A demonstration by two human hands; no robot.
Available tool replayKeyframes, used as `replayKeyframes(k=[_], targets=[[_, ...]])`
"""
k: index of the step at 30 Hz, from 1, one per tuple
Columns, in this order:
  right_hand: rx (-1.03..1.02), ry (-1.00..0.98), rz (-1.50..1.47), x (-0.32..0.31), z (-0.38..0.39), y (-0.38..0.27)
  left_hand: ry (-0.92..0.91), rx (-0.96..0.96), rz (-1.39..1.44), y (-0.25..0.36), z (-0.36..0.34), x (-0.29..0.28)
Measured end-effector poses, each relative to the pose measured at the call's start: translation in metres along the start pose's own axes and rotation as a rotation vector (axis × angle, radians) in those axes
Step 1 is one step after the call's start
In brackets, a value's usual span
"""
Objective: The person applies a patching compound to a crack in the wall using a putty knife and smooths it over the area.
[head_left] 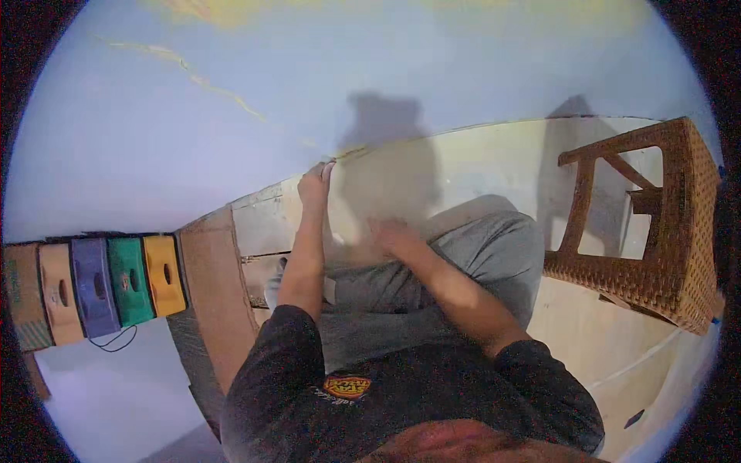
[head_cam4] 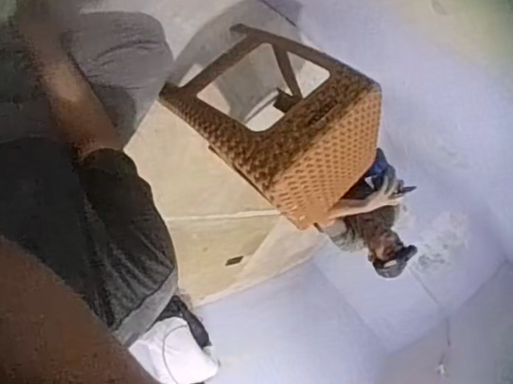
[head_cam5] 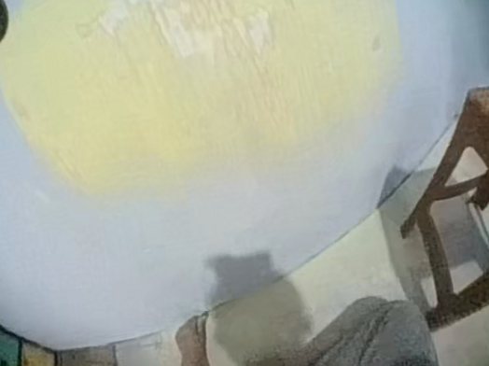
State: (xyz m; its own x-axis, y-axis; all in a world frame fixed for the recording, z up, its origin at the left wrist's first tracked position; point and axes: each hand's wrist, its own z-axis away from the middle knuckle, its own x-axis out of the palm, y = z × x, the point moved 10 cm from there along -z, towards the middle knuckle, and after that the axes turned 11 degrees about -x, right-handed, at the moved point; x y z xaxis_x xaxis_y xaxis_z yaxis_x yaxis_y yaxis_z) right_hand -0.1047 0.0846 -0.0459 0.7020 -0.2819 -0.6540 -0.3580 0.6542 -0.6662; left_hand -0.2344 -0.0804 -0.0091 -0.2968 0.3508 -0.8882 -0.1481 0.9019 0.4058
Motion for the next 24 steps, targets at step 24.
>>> replayKeyframes(k=[24], targets=[[0.042, 0.016, -0.039, 0.003, -0.003, 0.0, 0.12, -0.006, -0.1, -0.021, -0.011, -0.002]])
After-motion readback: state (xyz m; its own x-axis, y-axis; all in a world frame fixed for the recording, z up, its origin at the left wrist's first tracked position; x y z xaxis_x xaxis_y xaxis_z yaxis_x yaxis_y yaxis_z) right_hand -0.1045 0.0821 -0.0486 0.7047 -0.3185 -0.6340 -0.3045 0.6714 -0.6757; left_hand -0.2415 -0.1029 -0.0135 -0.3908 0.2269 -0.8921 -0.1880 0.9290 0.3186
